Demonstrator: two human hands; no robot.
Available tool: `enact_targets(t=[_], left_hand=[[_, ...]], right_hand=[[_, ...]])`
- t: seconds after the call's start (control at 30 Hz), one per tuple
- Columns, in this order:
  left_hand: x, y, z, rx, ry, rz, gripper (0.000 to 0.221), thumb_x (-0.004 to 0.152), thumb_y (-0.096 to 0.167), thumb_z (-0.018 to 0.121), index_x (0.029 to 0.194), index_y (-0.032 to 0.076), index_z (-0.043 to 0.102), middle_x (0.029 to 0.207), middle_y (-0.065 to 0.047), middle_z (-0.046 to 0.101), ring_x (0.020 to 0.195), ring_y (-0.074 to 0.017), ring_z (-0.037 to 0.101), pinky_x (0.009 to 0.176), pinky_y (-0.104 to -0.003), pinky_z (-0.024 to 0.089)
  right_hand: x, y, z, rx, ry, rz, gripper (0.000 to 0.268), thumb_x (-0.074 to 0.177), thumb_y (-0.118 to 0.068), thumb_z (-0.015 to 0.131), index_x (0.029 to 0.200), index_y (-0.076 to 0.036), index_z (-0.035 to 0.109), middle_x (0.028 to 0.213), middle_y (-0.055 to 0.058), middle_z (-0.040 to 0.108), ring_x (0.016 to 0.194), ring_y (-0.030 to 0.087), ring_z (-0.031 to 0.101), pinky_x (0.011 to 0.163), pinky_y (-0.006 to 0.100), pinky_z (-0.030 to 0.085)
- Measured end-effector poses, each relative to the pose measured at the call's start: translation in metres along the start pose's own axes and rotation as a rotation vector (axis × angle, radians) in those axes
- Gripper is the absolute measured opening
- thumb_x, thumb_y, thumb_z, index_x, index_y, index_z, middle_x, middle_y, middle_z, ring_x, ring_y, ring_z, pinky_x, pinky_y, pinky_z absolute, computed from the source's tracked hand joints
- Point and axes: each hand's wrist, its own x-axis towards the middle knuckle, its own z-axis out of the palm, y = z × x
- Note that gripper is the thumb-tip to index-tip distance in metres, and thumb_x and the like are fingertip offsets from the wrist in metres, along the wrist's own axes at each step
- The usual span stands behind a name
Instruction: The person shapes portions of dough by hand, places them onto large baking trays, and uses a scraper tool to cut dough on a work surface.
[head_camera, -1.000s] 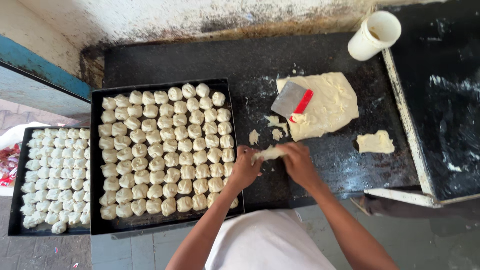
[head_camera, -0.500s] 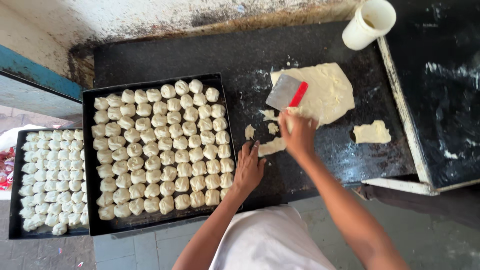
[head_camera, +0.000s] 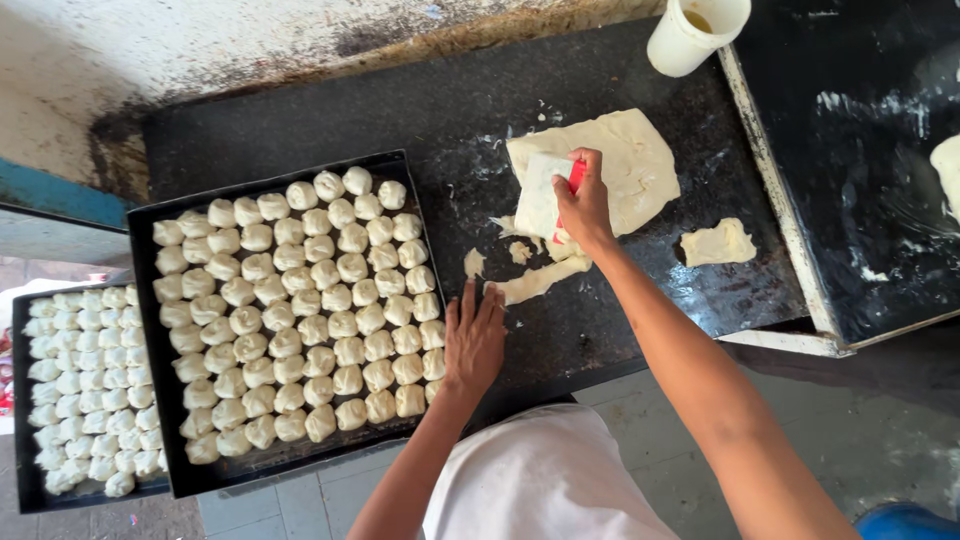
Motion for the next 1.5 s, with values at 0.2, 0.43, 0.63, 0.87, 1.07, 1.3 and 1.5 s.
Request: enact_targets(t=[0.2, 0.43, 0.63, 0.87, 1.07, 1.3, 1.5], left_hand=[[0.006, 0.002, -0.001, -0.009, 0.029, -0.032, 0.054, 0.089, 0.018, 0.072, 0.139, 0.004, 0.058, 0.150, -0.010, 0.049, 0.144, -0.0394, 0.034, 0.112, -0.058, 0.034], [0.018, 0.012, 0.007, 0.078, 0.121, 0.034, 0.043, 0.088, 0.006, 0.066, 0.131, 0.002, 0.064, 0.137, -0.012, 0.058, 0.132, -0.0319, 0.046, 0.103, -0.044, 0.042], [0.050, 0.005, 0.030, -0.294, -0.008, -0.197, 0.023, 0.095, 0.000, 0.057, 0.116, 0.004, 0.066, 0.118, -0.013, 0.066, 0.113, -0.0307, 0.061, 0.099, -0.041, 0.048], [0.050, -0.024, -0.012, -1.919, 0.107, -0.530, 0.037, 0.089, -0.003, 0.051, 0.125, 0.001, 0.060, 0.120, -0.012, 0.069, 0.110, -0.0210, 0.066, 0.097, -0.035, 0.053], [0.023, -0.019, -0.048, -1.677, 0.049, -0.319, 0.031, 0.095, 0.001, 0.065, 0.126, -0.003, 0.062, 0.120, -0.013, 0.068, 0.108, -0.0166, 0.066, 0.096, -0.036, 0.055], [0.024, -0.028, -0.096, -2.104, -0.071, -0.680, 0.030, 0.096, 0.003, 0.050, 0.125, 0.007, 0.056, 0.112, -0.007, 0.072, 0.103, -0.0175, 0.072, 0.089, -0.033, 0.064], [0.016, -0.031, -0.120, -1.438, -0.093, -0.289, 0.039, 0.102, 0.002, 0.053, 0.141, -0.001, 0.058, 0.120, -0.009, 0.074, 0.107, -0.0194, 0.075, 0.089, -0.033, 0.065]], right_hand=[[-0.027, -0.052, -0.011, -0.275, -0.213, -0.280, 0.043, 0.097, -0.003, 0.060, 0.133, -0.013, 0.038, 0.095, 0.020, 0.071, 0.080, 0.040, 0.072, 0.065, 0.051, 0.055], [-0.068, -0.045, 0.022, -0.405, -0.196, -0.105, 0.046, 0.092, -0.005, 0.061, 0.132, -0.016, 0.040, 0.083, 0.021, 0.070, 0.076, 0.044, 0.070, 0.063, 0.057, 0.051], [-0.022, -0.050, -0.046, -0.447, -0.244, -0.162, 0.048, 0.108, -0.009, 0.048, 0.153, -0.013, 0.036, 0.090, 0.016, 0.068, 0.065, 0.027, 0.068, 0.052, 0.043, 0.059], [-0.040, -0.075, -0.043, -0.604, -0.124, -0.771, 0.038, 0.095, -0.041, 0.060, 0.127, -0.021, 0.059, 0.137, 0.012, 0.063, 0.124, 0.030, 0.061, 0.094, 0.042, 0.054], [-0.106, -0.090, -0.026, -0.100, -0.622, -0.427, 0.031, 0.098, -0.016, 0.072, 0.130, -0.016, 0.074, 0.125, 0.005, 0.068, 0.119, 0.023, 0.065, 0.100, 0.036, 0.059], [-0.125, -0.133, -0.025, -0.528, -0.287, -0.994, 0.040, 0.083, -0.010, 0.074, 0.124, -0.013, 0.071, 0.129, -0.001, 0.067, 0.131, 0.032, 0.062, 0.111, 0.049, 0.049], [-0.105, -0.139, -0.024, 0.120, -0.378, -0.231, 0.078, 0.081, -0.023, 0.090, 0.149, -0.011, 0.054, 0.112, 0.009, 0.063, 0.107, 0.018, 0.063, 0.101, 0.034, 0.060]])
